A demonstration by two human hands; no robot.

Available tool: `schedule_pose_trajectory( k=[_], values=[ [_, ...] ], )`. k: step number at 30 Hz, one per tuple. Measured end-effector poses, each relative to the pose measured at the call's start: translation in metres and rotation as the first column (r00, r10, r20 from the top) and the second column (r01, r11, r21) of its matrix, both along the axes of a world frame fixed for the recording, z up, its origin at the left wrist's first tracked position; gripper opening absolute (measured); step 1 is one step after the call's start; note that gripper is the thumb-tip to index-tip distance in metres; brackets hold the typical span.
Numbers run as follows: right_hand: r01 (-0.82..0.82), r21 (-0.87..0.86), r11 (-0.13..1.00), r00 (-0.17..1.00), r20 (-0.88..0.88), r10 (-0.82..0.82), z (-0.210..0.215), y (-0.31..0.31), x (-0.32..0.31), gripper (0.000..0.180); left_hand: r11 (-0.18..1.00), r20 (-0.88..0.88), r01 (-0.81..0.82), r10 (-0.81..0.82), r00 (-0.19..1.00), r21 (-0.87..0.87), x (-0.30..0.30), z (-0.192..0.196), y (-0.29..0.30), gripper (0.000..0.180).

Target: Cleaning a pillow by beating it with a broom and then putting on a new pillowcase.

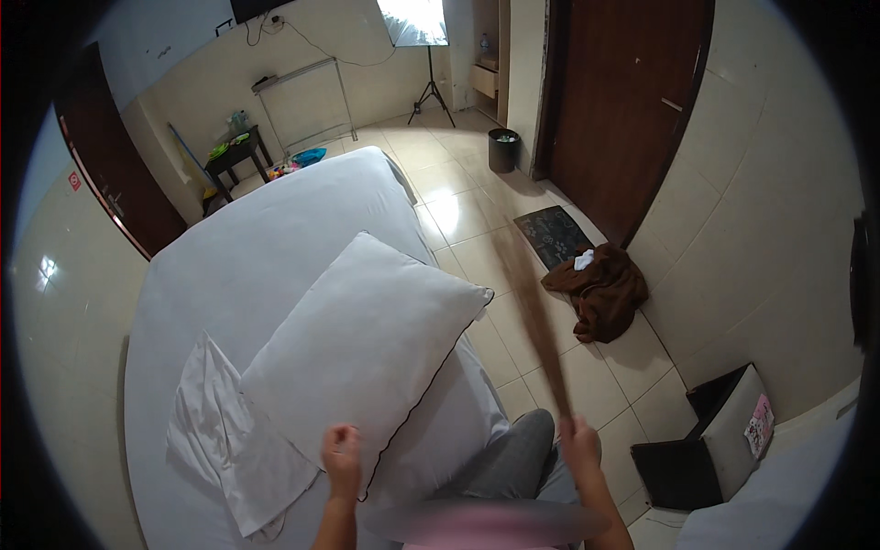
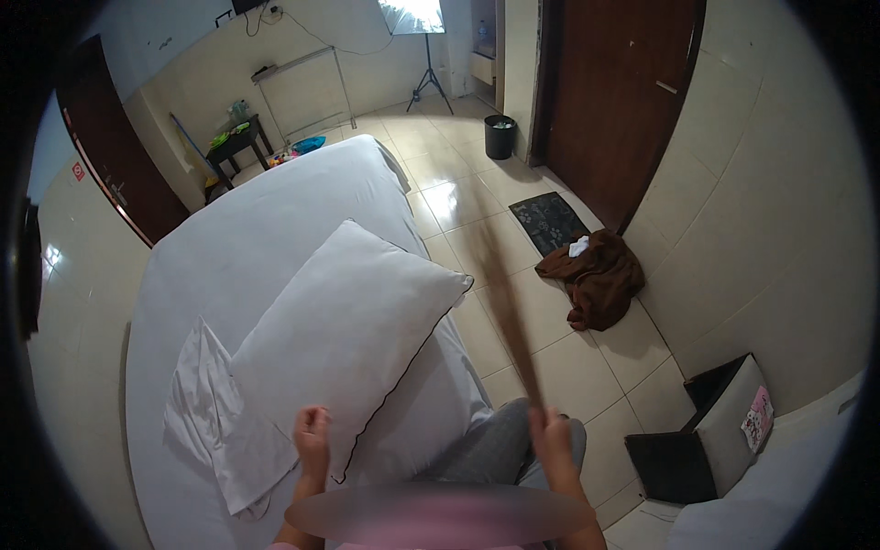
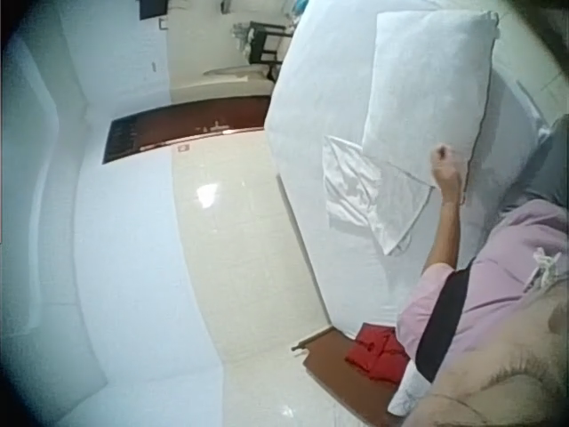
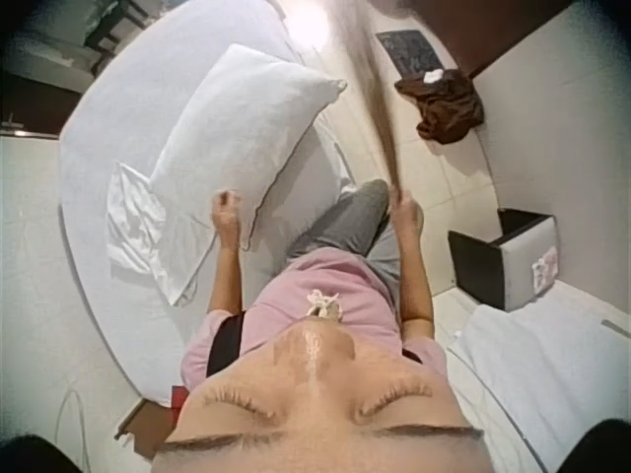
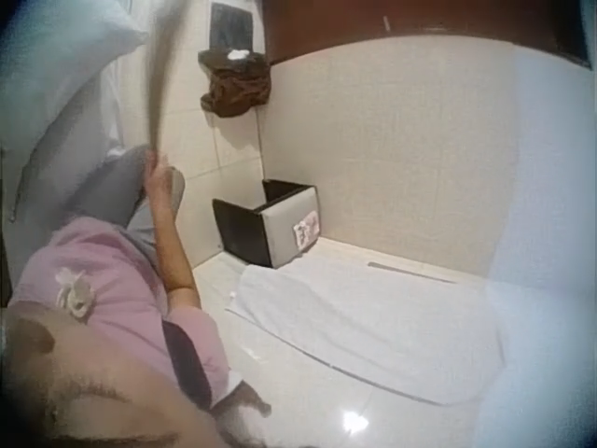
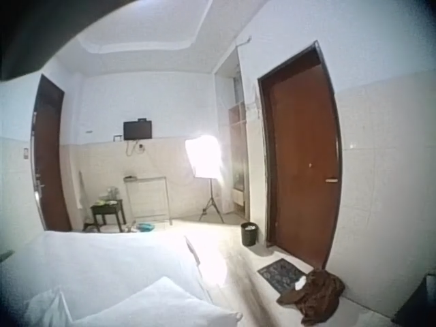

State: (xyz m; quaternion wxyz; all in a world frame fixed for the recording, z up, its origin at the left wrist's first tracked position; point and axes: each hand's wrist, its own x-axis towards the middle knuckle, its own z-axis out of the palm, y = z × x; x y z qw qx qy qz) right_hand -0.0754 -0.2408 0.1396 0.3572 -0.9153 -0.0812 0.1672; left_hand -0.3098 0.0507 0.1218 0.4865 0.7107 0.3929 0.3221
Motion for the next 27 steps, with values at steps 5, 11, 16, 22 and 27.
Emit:
schedule_pose_trajectory(
  k=[5,11,16,22,27],
  values=[
    [-0.712,-0.217,0.668,0.691,-0.042,0.722,-0.047,-0.004,-0.026,0.042,0.863,0.337,-0.49,0.428,0.838,0.124,-0.006,-0.004,0.045,0.039],
    [0.04,-0.123,0.992,0.997,0.073,-0.031,-0.102,-0.054,0.032,0.041,0.843,-0.07,-0.406,0.456,0.887,0.352,-0.035,-0.054,0.053,0.058],
    [-0.592,-0.174,0.787,0.802,-0.024,0.598,-0.071,-0.069,-0.011,0.042,0.825,-0.337,-0.348,0.515,0.788,0.445,-0.05,-0.101,0.04,0.067],
    [0.055,-0.271,0.961,0.989,0.145,-0.016,-0.129,-0.136,0.028,0.039,0.62,-0.079,-0.644,0.69,0.72,-0.448,-0.036,-0.097,0.027,0.071],
    [0.114,-0.03,0.993,0.99,-0.078,-0.116,-0.109,-0.107,0.005,0.038,0.444,0.32,0.138,0.366,0.874,-0.885,-0.045,-0.031,0.011,0.063]
  ],
)
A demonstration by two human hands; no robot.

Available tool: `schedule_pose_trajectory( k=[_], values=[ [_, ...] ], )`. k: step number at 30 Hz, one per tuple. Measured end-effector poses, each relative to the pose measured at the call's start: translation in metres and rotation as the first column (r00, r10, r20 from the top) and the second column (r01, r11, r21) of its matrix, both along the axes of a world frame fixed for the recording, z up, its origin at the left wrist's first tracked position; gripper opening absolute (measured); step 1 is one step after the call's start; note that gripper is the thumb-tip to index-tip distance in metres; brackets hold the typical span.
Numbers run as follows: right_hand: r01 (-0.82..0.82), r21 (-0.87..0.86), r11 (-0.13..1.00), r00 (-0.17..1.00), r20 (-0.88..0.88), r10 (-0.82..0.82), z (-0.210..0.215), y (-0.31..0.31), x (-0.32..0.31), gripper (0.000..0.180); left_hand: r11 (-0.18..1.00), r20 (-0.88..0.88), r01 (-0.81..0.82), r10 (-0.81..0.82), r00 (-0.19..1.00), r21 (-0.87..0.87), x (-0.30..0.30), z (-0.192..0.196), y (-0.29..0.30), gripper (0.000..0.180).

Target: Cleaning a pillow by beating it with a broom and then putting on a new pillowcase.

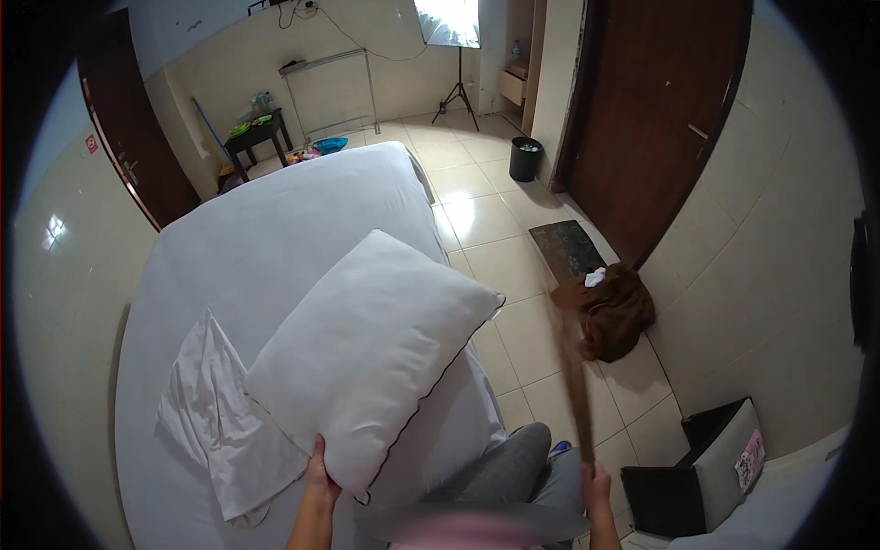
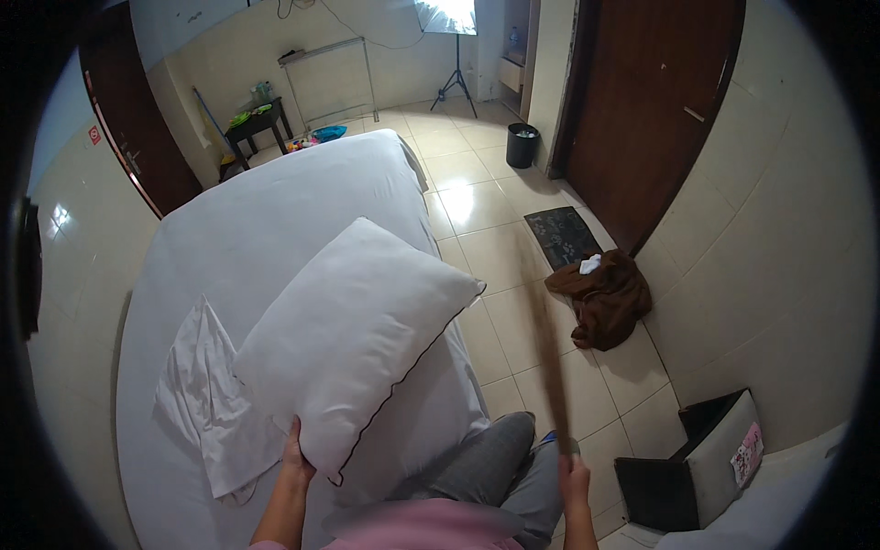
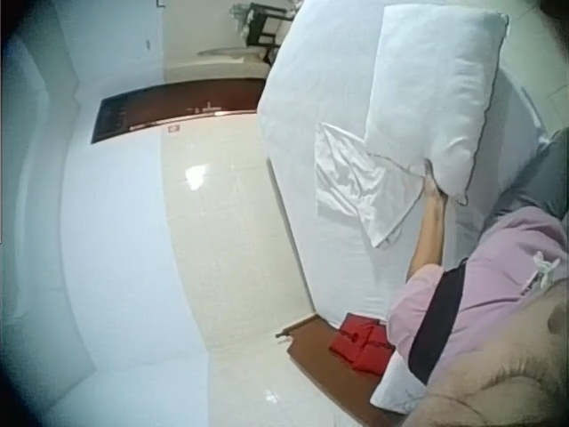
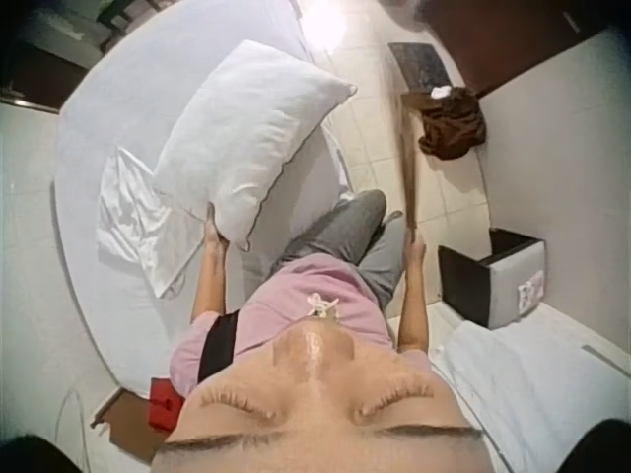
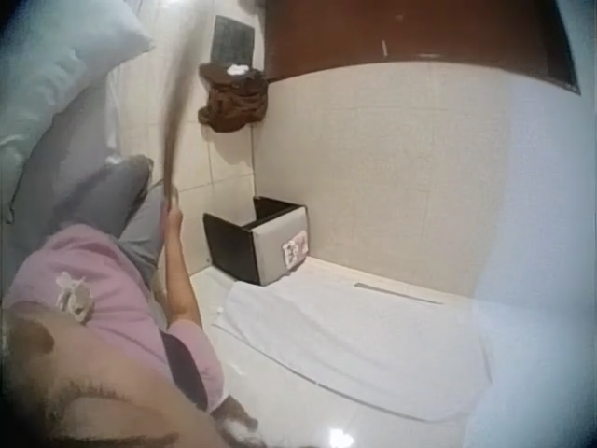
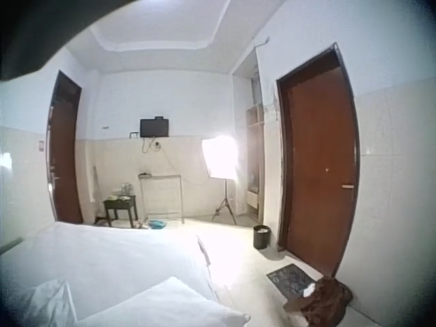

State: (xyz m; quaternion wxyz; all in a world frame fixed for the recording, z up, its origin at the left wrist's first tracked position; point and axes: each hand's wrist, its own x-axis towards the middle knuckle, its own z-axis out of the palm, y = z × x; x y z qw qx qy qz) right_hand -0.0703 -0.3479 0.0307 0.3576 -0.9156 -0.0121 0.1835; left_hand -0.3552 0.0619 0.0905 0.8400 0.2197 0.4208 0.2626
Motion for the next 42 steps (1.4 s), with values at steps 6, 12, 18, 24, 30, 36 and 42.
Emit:
schedule_pose_trajectory(
  k=[6,12,18,24,30,36,42],
  values=[
    [-0.091,-0.242,0.966,0.961,0.231,0.149,-0.012,0.017,0.038,0.037,0.964,-0.321,0.266,-0.261,0.91,-0.029,0.006,-0.019,-0.086,0.054],
    [-0.395,-0.01,0.918,0.903,0.178,0.391,0.063,0.076,0.018,0.034,0.853,-0.844,0.421,0.041,0.535,0.308,-0.079,-0.126,-0.096,0.066],
    [-0.387,-0.115,0.915,0.869,0.286,0.404,0.025,0.099,0.062,0.037,0.564,-0.644,0.55,0.763,-0.061,0.616,-0.114,-0.1,-0.022,0.075],
    [-0.349,0.256,0.902,0.937,0.116,0.329,0.028,0.162,0.017,0.041,0.656,-0.854,0.711,0.497,-0.152,0.254,-0.172,-0.134,0.074,0.035],
    [-0.58,-0.046,0.814,0.801,0.15,0.579,0.072,0.218,0.011,0.041,0.54,-0.285,-0.595,0.834,0.472,0.595,-0.232,-0.101,0.216,0.035],
    [-0.459,0.526,0.716,0.769,-0.169,0.617,0.111,0.269,-0.031,0.031,-0.246,0.462,-0.499,0.805,0.374,0.831,-0.241,0.179,0.293,0.03],
    [-0.486,0.773,0.408,0.341,-0.263,0.903,0.082,0.34,-0.158,0.06,-0.598,0.73,-0.422,0.508,0.458,0.681,-0.066,0.349,0.219,0.044]
  ],
)
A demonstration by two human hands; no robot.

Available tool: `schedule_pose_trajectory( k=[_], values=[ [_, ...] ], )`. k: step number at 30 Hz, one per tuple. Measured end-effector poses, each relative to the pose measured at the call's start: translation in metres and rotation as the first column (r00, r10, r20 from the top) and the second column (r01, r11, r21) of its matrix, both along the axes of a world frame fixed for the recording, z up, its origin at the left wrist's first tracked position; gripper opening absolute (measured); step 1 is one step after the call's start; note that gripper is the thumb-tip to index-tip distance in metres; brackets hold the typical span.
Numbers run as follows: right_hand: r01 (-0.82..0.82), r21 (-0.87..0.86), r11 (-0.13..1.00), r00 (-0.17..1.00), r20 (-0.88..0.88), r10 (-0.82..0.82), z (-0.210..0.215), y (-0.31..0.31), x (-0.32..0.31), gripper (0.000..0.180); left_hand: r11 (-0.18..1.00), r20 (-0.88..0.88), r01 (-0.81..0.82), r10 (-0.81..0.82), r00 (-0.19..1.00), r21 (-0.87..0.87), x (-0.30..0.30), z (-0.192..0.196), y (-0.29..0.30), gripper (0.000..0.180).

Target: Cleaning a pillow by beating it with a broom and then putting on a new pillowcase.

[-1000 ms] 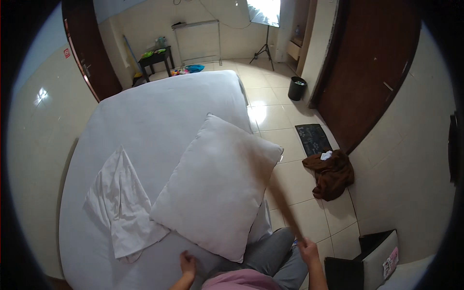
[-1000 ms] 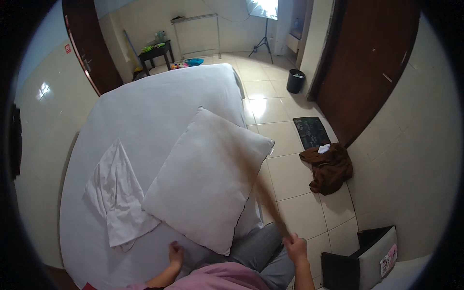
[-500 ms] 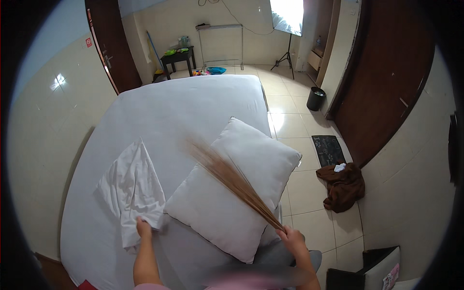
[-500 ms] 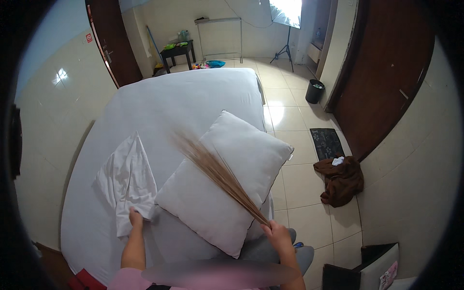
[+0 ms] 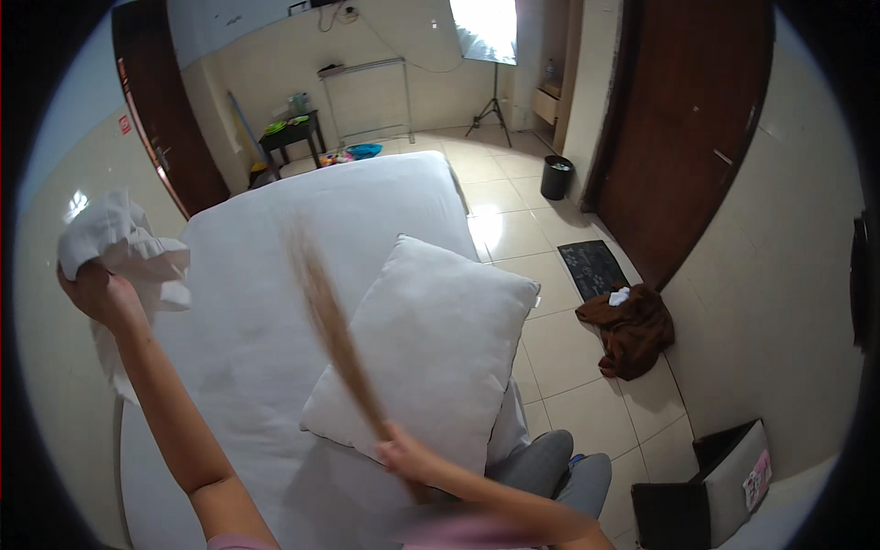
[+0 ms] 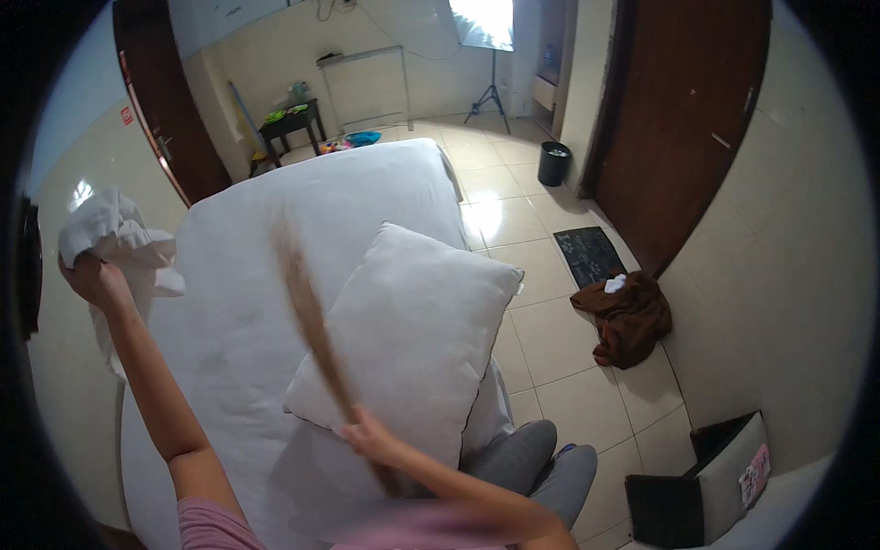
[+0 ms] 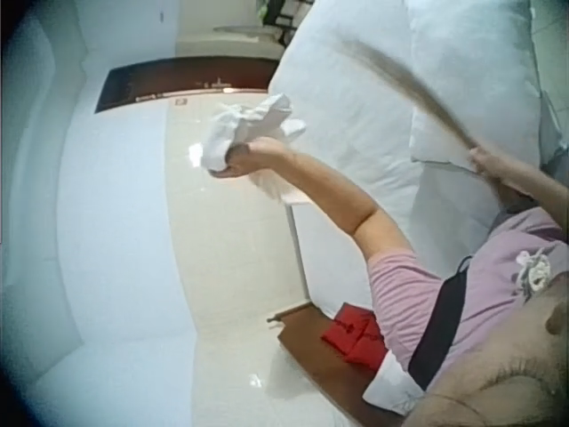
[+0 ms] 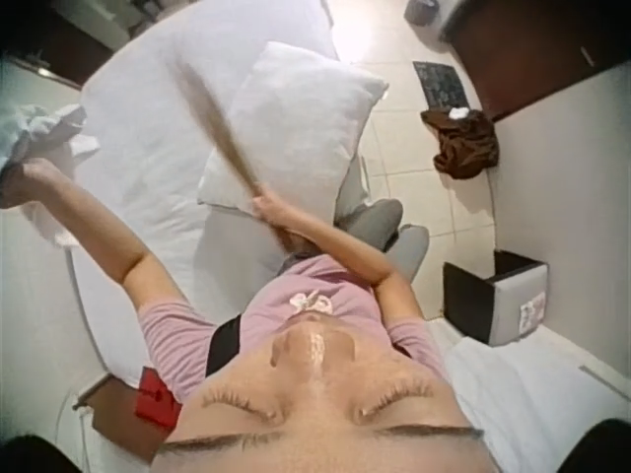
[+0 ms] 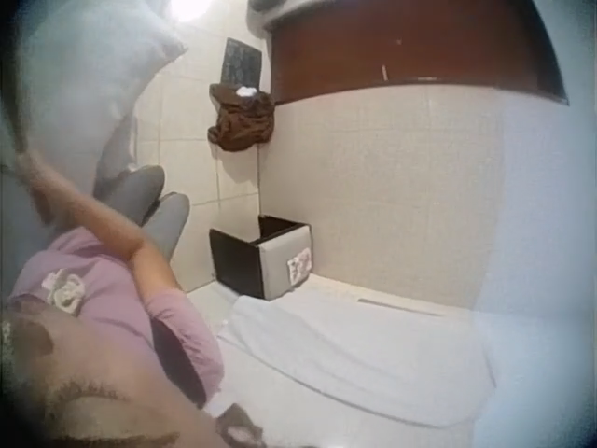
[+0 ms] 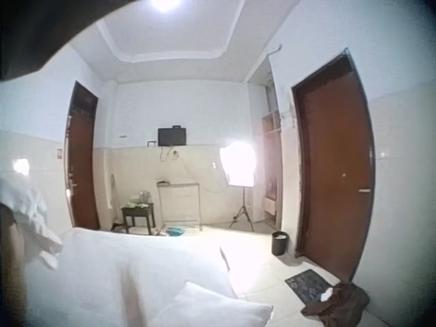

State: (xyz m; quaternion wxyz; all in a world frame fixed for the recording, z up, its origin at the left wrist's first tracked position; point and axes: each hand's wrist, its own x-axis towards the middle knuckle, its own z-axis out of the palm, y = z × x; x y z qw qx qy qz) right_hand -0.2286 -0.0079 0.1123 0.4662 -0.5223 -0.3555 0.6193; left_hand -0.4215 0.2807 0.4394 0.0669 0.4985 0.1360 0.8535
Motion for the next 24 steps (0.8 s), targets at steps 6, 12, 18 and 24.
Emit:
schedule_pose_trajectory(
  k=[6,12,18,24],
  values=[
    [-0.286,0.47,0.835,0.838,0.546,-0.02,-0.031,-0.017,-0.045,0.046,0.984,-0.066,0.163,-0.158,0.985,0.074,0.111,0.038,-0.082,0.038],
    [0.42,0.8,0.428,0.388,0.268,-0.882,0.112,-0.073,0.103,0.019,0.514,-0.403,0.294,-0.84,0.362,-0.806,0.246,-0.048,-0.121,0.042],
    [0.398,0.819,0.413,0.094,0.411,-0.907,0.19,-0.126,0.179,0.039,0.535,-0.637,0.361,-0.712,-0.295,-0.764,0.331,-0.097,-0.246,0.018],
    [0.563,0.561,0.607,0.25,0.584,-0.772,0.173,-0.159,0.218,0.011,0.51,-0.643,0.394,-0.65,-0.405,-0.764,0.346,-0.111,-0.257,0.017]
  ],
)
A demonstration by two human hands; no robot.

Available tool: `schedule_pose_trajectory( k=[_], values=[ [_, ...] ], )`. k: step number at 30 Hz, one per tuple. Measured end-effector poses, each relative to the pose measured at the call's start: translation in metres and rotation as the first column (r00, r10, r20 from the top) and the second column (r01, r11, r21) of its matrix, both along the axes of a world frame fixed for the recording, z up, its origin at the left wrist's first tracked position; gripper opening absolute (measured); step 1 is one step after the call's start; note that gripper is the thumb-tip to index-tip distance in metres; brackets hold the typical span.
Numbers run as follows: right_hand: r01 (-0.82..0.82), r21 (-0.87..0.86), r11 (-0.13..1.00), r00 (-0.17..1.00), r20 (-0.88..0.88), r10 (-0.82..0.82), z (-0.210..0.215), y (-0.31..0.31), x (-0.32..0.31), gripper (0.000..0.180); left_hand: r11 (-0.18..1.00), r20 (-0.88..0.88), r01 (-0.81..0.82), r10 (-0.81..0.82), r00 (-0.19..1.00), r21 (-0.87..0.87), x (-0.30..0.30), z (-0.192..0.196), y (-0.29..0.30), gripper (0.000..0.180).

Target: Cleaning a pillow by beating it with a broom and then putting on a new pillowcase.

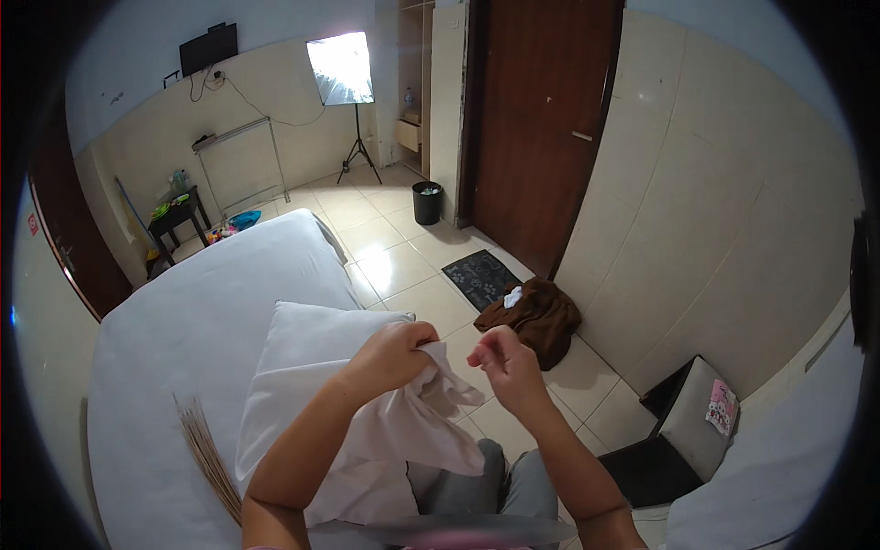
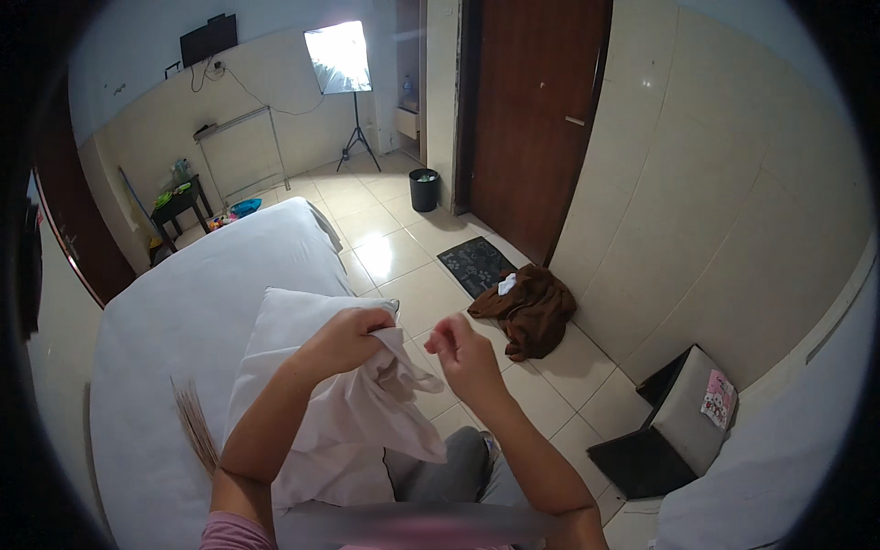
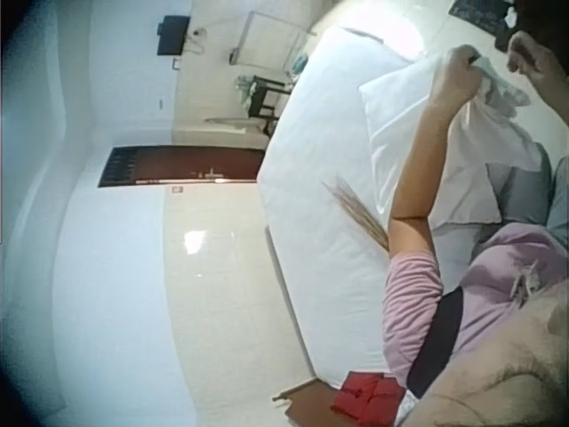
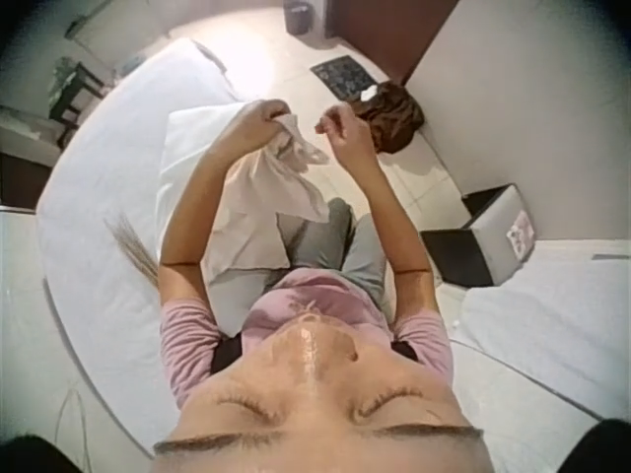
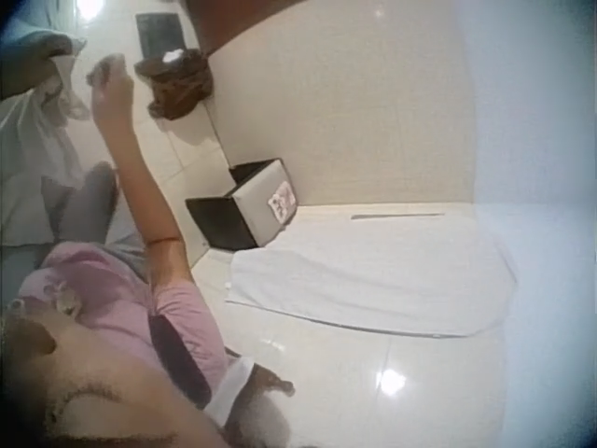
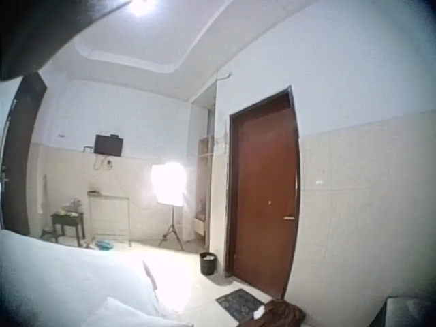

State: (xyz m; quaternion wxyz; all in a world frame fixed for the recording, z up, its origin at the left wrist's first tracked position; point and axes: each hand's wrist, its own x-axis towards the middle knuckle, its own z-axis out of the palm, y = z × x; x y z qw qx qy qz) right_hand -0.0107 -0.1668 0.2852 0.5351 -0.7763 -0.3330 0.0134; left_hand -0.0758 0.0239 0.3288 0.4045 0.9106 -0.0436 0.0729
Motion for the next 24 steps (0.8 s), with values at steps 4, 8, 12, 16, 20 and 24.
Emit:
schedule_pose_trajectory(
  k=[4,8,12,16,20,24],
  values=[
    [-0.177,0.133,0.975,0.983,0.068,0.169,0.002,0.003,0.005,0.012,1.0,0.004,-0.006,0.006,1.0,-0.018,-0.001,0.007,0.003,0.015],
    [-0.11,-0.171,0.979,0.975,0.172,0.14,0.0,0.017,0.0,0.016,0.993,0.112,-0.03,0.017,0.994,0.116,-0.005,0.019,-0.007,0.013],
    [-0.046,0.178,0.983,0.993,0.112,0.026,0.016,0.008,0.024,0.013,0.974,0.134,-0.106,0.08,0.988,0.201,-0.008,0.031,-0.012,0.015],
    [0.091,0.527,0.845,0.957,0.187,-0.22,0.065,-0.018,0.024,0.01,0.991,0.206,-0.043,0.017,0.978,0.124,-0.012,0.063,-0.035,0.016],
    [0.033,0.847,0.53,0.705,0.356,-0.613,0.122,-0.059,0.006,0.009,0.968,0.274,0.201,-0.154,0.949,-0.153,-0.005,0.097,-0.066,0.019],
    [0.205,0.325,0.923,0.649,0.661,-0.377,0.156,-0.082,-0.027,0.01,0.667,0.168,0.251,-0.187,0.968,-0.702,0.013,0.082,-0.062,0.027]
  ],
)
